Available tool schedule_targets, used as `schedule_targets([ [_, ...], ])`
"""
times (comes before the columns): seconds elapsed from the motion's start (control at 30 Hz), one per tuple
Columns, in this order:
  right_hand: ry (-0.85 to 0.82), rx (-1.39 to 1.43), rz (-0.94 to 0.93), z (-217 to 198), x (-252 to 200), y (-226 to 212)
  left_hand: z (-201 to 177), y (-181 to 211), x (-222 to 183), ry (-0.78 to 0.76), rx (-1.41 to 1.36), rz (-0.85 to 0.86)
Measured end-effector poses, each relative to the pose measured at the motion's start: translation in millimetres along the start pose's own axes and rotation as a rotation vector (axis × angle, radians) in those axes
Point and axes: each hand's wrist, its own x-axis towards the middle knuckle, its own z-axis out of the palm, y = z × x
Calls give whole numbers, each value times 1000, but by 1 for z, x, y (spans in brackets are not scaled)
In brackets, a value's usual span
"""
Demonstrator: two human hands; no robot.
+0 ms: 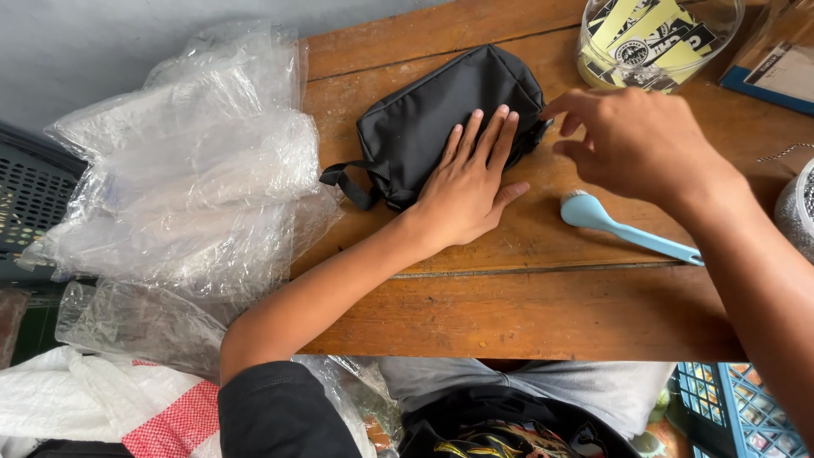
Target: Cleaning a small black bag with a brush and attaching a decorative keychain tag to the zipper.
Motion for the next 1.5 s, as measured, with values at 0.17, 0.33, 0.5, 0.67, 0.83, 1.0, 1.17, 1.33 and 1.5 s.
schedule_targets([
  [0.17,219,-67,9,7,1,24,5,-8,18,6,3,-18],
  [0.33,250,-39,-118,-3,-5,27,-30,-18,31,73,71,150],
  [0.5,418,169,-467,-7,-9,22,-123,-10,31,-75,-400,85],
  [0.67,462,231,-465,-10,-16,11,-160,-7,21,-207,-515,52],
  [0.83,518,218,-393,-8,-20,8,-142,-3,13,13,-167,130],
  [1.0,531,380,-522,-14,-29,9,-136,-17,11,136,-147,198],
  [1.17,577,465,-589,-10,-29,5,-131,-16,10,151,-127,196],
  [1.33,671,292,-478,8,-26,11,-120,-25,3,212,-64,331],
  [1.5,651,285,-486,0,-31,-1,-111,-23,6,322,56,386],
])
